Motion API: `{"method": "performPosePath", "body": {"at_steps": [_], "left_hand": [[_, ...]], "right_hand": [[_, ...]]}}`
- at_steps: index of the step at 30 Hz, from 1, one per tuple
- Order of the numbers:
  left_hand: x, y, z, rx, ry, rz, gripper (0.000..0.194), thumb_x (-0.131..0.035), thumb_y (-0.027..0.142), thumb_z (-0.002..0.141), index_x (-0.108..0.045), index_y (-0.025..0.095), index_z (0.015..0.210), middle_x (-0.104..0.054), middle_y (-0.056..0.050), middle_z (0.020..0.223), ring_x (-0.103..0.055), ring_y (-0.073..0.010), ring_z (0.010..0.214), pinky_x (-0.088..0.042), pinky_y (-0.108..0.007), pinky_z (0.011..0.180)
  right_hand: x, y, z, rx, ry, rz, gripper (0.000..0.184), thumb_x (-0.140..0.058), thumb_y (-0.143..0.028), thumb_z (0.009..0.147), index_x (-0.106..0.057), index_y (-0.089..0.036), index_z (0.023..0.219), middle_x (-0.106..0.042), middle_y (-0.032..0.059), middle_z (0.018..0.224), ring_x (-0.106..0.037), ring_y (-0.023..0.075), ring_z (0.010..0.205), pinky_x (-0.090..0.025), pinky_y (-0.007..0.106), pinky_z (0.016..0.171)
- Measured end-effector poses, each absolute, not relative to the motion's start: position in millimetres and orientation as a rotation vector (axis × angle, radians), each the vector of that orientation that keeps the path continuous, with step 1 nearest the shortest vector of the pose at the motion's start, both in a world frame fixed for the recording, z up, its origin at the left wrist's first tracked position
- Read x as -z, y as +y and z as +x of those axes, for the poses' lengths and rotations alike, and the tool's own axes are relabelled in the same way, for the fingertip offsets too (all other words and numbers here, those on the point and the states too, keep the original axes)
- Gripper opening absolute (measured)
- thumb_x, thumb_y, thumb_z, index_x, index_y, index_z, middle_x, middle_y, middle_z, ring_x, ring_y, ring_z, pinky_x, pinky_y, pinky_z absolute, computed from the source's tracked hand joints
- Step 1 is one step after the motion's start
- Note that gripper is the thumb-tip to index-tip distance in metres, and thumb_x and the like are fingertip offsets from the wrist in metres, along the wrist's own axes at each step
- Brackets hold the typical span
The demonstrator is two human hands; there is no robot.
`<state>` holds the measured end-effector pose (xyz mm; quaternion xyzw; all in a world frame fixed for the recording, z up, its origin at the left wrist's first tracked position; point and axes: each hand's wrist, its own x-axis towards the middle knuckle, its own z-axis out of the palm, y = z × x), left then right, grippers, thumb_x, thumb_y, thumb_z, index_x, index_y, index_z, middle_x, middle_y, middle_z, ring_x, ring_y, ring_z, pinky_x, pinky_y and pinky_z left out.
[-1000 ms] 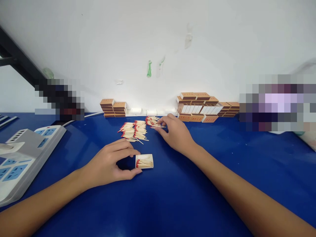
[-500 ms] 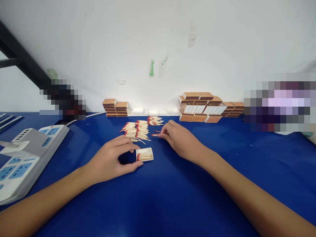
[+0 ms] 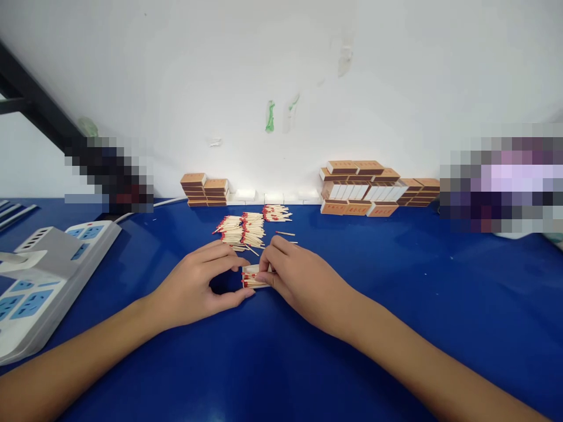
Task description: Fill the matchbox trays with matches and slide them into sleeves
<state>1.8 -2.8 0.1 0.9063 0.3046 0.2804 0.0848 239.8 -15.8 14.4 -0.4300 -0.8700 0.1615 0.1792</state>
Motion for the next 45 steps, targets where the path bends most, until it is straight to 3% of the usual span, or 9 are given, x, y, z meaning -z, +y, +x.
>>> {"method": "performPosePath", "body": {"at_steps": [10, 18, 29, 34, 40, 45], "left_hand": [[-2, -5, 2, -0.77, 0.858, 2.707, 0.025, -0.073, 0.038, 0.091, -0.071, 0.016, 0.103, -0.068, -0.006, 0.089, -0.062, -0.0212, 0.086, -0.054, -0.036, 0.078], [-2, -5, 4, -0.798, 0.814, 2.703, 0.023, -0.072, 0.036, 0.092, -0.07, 0.015, 0.102, -0.068, -0.006, 0.088, -0.062, -0.0201, 0.084, -0.053, -0.035, 0.077], [-2, -4, 3, -0.788, 0.832, 2.706, 0.024, -0.072, 0.038, 0.092, -0.071, 0.017, 0.104, -0.068, -0.006, 0.089, -0.063, -0.0205, 0.085, -0.055, -0.036, 0.079], [-2, -4, 2, -0.785, 0.841, 2.702, 0.03, -0.073, 0.04, 0.091, -0.071, 0.017, 0.11, -0.069, -0.006, 0.09, -0.064, -0.0213, 0.086, -0.056, -0.038, 0.081], [-2, -6, 3, -0.772, 0.812, 2.701, 0.029, -0.073, 0.039, 0.092, -0.071, 0.016, 0.11, -0.068, -0.006, 0.09, -0.063, -0.0207, 0.085, -0.054, -0.036, 0.078], [-2, -8, 4, -0.788, 0.776, 2.713, 0.026, -0.07, 0.039, 0.094, -0.071, 0.016, 0.107, -0.068, -0.006, 0.089, -0.061, -0.0199, 0.083, -0.054, -0.035, 0.076]], "right_hand": [[-11, -19, 236, -0.169, -2.497, -1.102, 0.014, -0.056, -0.025, 0.104, -0.065, -0.019, 0.097, -0.063, 0.0042, 0.093, -0.062, 0.0161, 0.072, -0.048, 0.029, 0.063], [-15, -23, 240, -0.454, -2.536, -1.082, 0.018, -0.055, -0.028, 0.105, -0.065, -0.019, 0.093, -0.063, 0.0049, 0.097, -0.064, 0.0155, 0.076, -0.054, 0.03, 0.07], [-18, -20, 246, -0.291, -2.577, -1.092, 0.012, -0.058, -0.03, 0.104, -0.065, -0.02, 0.1, -0.064, 0.0052, 0.099, -0.066, 0.0157, 0.073, -0.051, 0.028, 0.063], [-24, -20, 256, -0.203, -2.671, -1.095, 0.012, -0.053, -0.021, 0.103, -0.061, -0.02, 0.094, -0.062, 0.0054, 0.095, -0.061, 0.0148, 0.067, -0.045, 0.027, 0.058], [-20, -21, 249, -0.18, -2.546, -1.111, 0.01, -0.053, -0.019, 0.103, -0.06, -0.019, 0.096, -0.063, 0.0057, 0.096, -0.062, 0.0164, 0.072, -0.047, 0.029, 0.062], [-19, -26, 242, -0.352, -2.494, -1.097, 0.006, -0.057, -0.021, 0.102, -0.062, -0.021, 0.1, -0.064, 0.0051, 0.097, -0.064, 0.0167, 0.077, -0.052, 0.029, 0.067]]}}
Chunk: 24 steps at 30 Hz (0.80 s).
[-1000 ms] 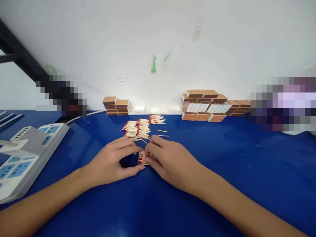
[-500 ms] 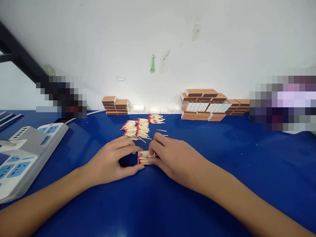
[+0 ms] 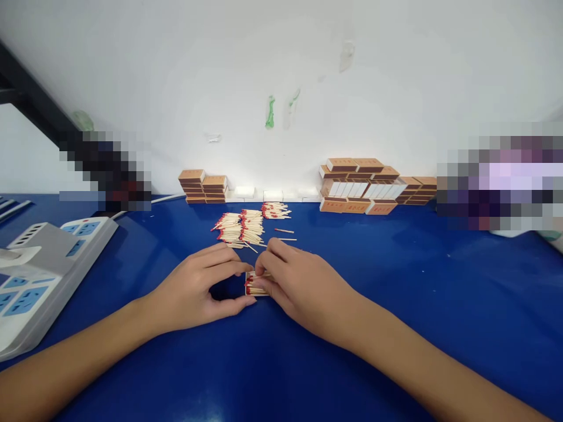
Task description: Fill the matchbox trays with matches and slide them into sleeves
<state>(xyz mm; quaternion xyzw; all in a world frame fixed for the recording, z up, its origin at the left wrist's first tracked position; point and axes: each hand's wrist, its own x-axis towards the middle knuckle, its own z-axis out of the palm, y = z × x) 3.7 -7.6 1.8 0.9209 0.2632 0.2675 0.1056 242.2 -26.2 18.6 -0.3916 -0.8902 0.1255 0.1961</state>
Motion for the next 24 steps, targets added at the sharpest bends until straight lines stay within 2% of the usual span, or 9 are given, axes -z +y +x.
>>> {"method": "performPosePath", "body": {"at_steps": [5, 13, 18, 21, 24], "left_hand": [[-3, -9, 4, -0.804, 0.75, 2.729, 0.025, -0.071, 0.038, 0.093, -0.071, 0.015, 0.105, -0.069, -0.007, 0.09, -0.061, -0.0196, 0.081, -0.053, -0.035, 0.076], [-3, -8, 3, -0.799, 0.738, 2.731, 0.026, -0.072, 0.038, 0.093, -0.071, 0.014, 0.103, -0.069, -0.007, 0.092, -0.062, -0.0195, 0.083, -0.054, -0.035, 0.079], [-3, -9, 2, -0.776, 0.761, 2.72, 0.026, -0.072, 0.037, 0.092, -0.072, 0.015, 0.106, -0.068, -0.006, 0.09, -0.062, -0.0196, 0.083, -0.054, -0.036, 0.078], [-2, -8, 1, -0.762, 0.776, 2.717, 0.028, -0.073, 0.037, 0.091, -0.073, 0.015, 0.109, -0.068, -0.006, 0.09, -0.062, -0.0205, 0.084, -0.054, -0.036, 0.078], [-2, -7, 1, -0.701, 0.817, 2.716, 0.031, -0.073, 0.041, 0.092, -0.074, 0.016, 0.111, -0.068, -0.007, 0.095, -0.063, -0.0219, 0.089, -0.054, -0.038, 0.083]], "right_hand": [[-14, -29, 241, -0.539, -2.457, -1.045, 0.012, -0.058, -0.027, 0.104, -0.065, -0.021, 0.097, -0.064, 0.0049, 0.097, -0.066, 0.0159, 0.08, -0.054, 0.029, 0.072], [-13, -28, 240, -0.468, -2.532, -1.067, 0.018, -0.058, -0.029, 0.104, -0.065, -0.019, 0.09, -0.062, 0.0045, 0.096, -0.063, 0.0147, 0.073, -0.052, 0.028, 0.067], [-18, -22, 247, -0.541, -2.438, -1.066, 0.016, -0.06, -0.03, 0.103, -0.068, -0.021, 0.092, -0.063, 0.0026, 0.092, -0.062, 0.0132, 0.073, -0.049, 0.026, 0.067], [-14, -5, 260, -0.359, -2.309, -1.188, 0.014, -0.062, -0.031, 0.101, -0.069, -0.021, 0.094, -0.063, 0.0026, 0.087, -0.06, 0.0157, 0.074, -0.047, 0.029, 0.068], [-4, 15, 274, -0.144, -2.237, -1.284, 0.014, -0.066, -0.034, 0.098, -0.07, -0.021, 0.098, -0.064, 0.0053, 0.09, -0.06, 0.0213, 0.084, -0.048, 0.034, 0.075]]}}
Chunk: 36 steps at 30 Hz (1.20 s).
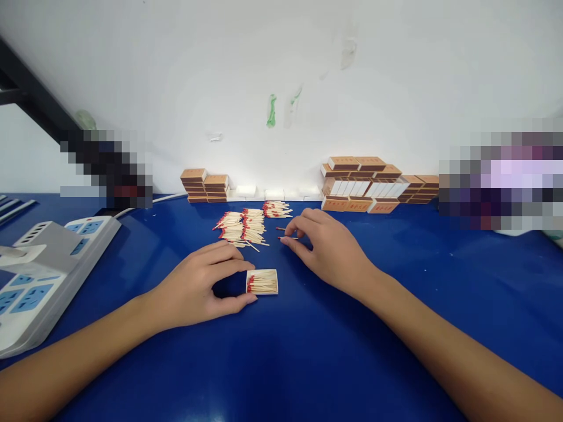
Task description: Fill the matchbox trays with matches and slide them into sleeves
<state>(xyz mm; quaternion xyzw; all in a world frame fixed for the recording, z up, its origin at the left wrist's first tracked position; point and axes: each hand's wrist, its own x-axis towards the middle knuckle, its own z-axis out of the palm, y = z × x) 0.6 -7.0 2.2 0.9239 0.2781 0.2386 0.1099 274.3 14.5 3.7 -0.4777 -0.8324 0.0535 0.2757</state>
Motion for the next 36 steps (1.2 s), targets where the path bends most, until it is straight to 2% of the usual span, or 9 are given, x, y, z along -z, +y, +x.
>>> {"method": "performPosePath", "body": {"at_steps": [5, 11, 21, 29, 36], "left_hand": [[-3, -6, 0, -0.644, 0.877, 2.69, 0.036, -0.074, 0.045, 0.09, -0.074, 0.017, 0.113, -0.066, -0.007, 0.1, -0.063, -0.0224, 0.093, -0.053, -0.039, 0.086], [-3, -6, 1, -0.647, 0.887, 2.659, 0.035, -0.075, 0.043, 0.089, -0.074, 0.019, 0.115, -0.066, -0.006, 0.1, -0.063, -0.0218, 0.093, -0.052, -0.039, 0.087], [-3, -7, 1, -0.646, 0.892, 2.644, 0.033, -0.074, 0.043, 0.09, -0.074, 0.02, 0.113, -0.064, -0.006, 0.098, -0.061, -0.0217, 0.093, -0.052, -0.039, 0.087], [-1, -6, 2, -0.655, 0.895, 2.637, 0.032, -0.073, 0.045, 0.091, -0.074, 0.019, 0.11, -0.064, -0.006, 0.098, -0.06, -0.0216, 0.093, -0.052, -0.039, 0.086], [-2, -6, 0, -0.647, 0.898, 2.629, 0.032, -0.074, 0.045, 0.09, -0.074, 0.019, 0.109, -0.065, -0.006, 0.098, -0.061, -0.0217, 0.093, -0.052, -0.039, 0.085]], "right_hand": [[12, 34, 283, -0.109, -2.272, -1.246, 0.015, -0.067, -0.035, 0.097, -0.071, -0.021, 0.103, -0.066, 0.0092, 0.101, -0.058, 0.0269, 0.098, -0.049, 0.042, 0.088], [18, 41, 280, -0.177, -2.27, -1.269, 0.016, -0.062, -0.032, 0.1, -0.064, -0.021, 0.088, -0.063, 0.0074, 0.088, -0.054, 0.0257, 0.088, -0.047, 0.04, 0.08], [-12, -8, 254, -0.308, -2.393, -1.163, 0.015, -0.057, -0.024, 0.103, -0.062, -0.02, 0.09, -0.065, 0.0069, 0.094, -0.055, 0.0239, 0.091, -0.046, 0.037, 0.08], [-10, -23, 240, -0.255, -2.442, -1.083, 0.013, -0.059, -0.02, 0.102, -0.06, -0.018, 0.089, -0.063, 0.006, 0.091, -0.054, 0.0222, 0.087, -0.047, 0.037, 0.08], [-18, -19, 253, -0.452, -2.482, -1.123, 0.01, -0.06, -0.016, 0.099, -0.062, -0.02, 0.091, -0.062, 0.0039, 0.094, -0.058, 0.0174, 0.083, -0.046, 0.03, 0.071]]}}
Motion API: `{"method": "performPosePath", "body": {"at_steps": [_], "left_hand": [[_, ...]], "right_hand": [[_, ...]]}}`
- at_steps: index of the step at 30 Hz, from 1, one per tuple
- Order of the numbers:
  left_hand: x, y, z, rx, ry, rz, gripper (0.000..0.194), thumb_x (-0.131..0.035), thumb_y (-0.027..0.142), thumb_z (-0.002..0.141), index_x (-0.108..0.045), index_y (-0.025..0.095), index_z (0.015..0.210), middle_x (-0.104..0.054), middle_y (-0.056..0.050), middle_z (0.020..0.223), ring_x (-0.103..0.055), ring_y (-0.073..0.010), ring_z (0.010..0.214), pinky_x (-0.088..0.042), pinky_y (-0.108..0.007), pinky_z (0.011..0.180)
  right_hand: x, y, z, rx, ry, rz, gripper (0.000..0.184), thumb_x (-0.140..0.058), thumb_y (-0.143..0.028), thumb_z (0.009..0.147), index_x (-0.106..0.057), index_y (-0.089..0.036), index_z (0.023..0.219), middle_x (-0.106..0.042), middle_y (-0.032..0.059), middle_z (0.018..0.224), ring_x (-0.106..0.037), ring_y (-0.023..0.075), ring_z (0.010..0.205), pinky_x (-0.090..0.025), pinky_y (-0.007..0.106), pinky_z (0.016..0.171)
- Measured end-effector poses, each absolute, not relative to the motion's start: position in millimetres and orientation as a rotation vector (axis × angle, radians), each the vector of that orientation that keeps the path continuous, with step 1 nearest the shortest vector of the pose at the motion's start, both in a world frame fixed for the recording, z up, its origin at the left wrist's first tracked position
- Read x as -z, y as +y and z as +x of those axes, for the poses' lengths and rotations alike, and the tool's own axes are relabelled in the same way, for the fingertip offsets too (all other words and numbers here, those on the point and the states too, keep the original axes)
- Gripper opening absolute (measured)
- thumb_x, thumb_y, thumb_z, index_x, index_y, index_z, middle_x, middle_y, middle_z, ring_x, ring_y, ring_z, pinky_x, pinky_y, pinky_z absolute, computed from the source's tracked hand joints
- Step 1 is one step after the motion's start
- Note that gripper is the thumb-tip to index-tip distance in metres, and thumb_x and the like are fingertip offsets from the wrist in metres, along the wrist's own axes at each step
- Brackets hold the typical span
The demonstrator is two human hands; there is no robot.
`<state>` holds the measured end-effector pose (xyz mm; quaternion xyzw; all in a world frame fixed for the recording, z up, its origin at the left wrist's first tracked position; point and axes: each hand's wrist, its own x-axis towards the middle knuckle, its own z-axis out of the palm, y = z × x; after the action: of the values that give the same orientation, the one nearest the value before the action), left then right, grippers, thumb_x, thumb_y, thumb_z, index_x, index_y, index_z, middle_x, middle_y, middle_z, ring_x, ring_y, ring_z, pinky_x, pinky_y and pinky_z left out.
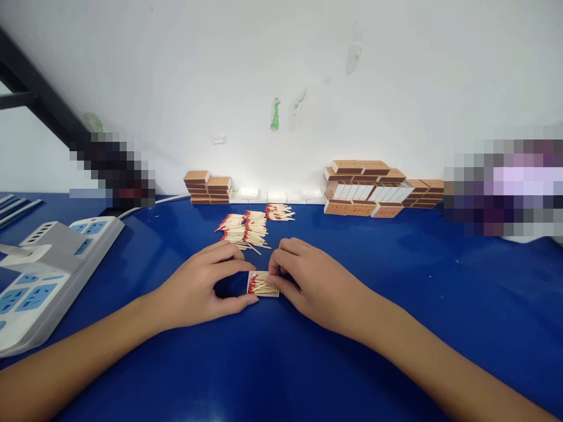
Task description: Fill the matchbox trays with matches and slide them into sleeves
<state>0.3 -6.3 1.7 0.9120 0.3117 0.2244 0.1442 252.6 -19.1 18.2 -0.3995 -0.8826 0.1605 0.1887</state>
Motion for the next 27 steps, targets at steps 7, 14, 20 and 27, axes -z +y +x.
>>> {"method": "performPosePath", "body": {"at_steps": [7, 14, 20, 27], "left_hand": [[-3, -8, 2, -0.676, 0.867, 2.649, 0.03, -0.072, 0.045, 0.091, -0.074, 0.018, 0.105, -0.066, -0.006, 0.095, -0.062, -0.0215, 0.09, -0.052, -0.039, 0.084], [-5, -14, 4, -0.671, 0.752, 2.685, 0.029, -0.075, 0.042, 0.088, -0.074, 0.018, 0.104, -0.068, -0.005, 0.092, -0.063, -0.0205, 0.084, -0.052, -0.037, 0.081], [-4, -11, 3, -0.649, 0.77, 2.708, 0.03, -0.07, 0.045, 0.093, -0.073, 0.017, 0.104, -0.068, -0.006, 0.093, -0.063, -0.021, 0.086, -0.052, -0.038, 0.082], [-4, -8, 2, -0.71, 0.923, 2.708, 0.031, -0.071, 0.044, 0.092, -0.072, 0.015, 0.103, -0.069, -0.006, 0.091, -0.064, -0.0225, 0.088, -0.053, -0.04, 0.084]], "right_hand": [[-16, -20, 248, -0.595, -2.38, -1.198, 0.016, -0.061, -0.027, 0.101, -0.062, -0.021, 0.086, -0.06, 0.0003, 0.083, -0.054, 0.0136, 0.07, -0.04, 0.027, 0.062], [1, 14, 228, -0.273, -2.204, -1.358, 0.019, -0.076, -0.033, 0.09, -0.065, -0.019, 0.096, -0.064, 0.0053, 0.092, -0.058, 0.022, 0.09, -0.044, 0.034, 0.077], [5, 21, 223, -0.281, -2.254, -1.353, 0.014, -0.067, -0.024, 0.096, -0.062, -0.02, 0.085, -0.064, 0.0051, 0.089, -0.057, 0.0209, 0.087, -0.043, 0.033, 0.076], [2, 19, 243, -0.265, -2.371, -1.364, 0.015, -0.063, -0.026, 0.1, -0.062, -0.019, 0.087, -0.065, 0.0069, 0.089, -0.057, 0.0241, 0.091, -0.044, 0.036, 0.077]]}}
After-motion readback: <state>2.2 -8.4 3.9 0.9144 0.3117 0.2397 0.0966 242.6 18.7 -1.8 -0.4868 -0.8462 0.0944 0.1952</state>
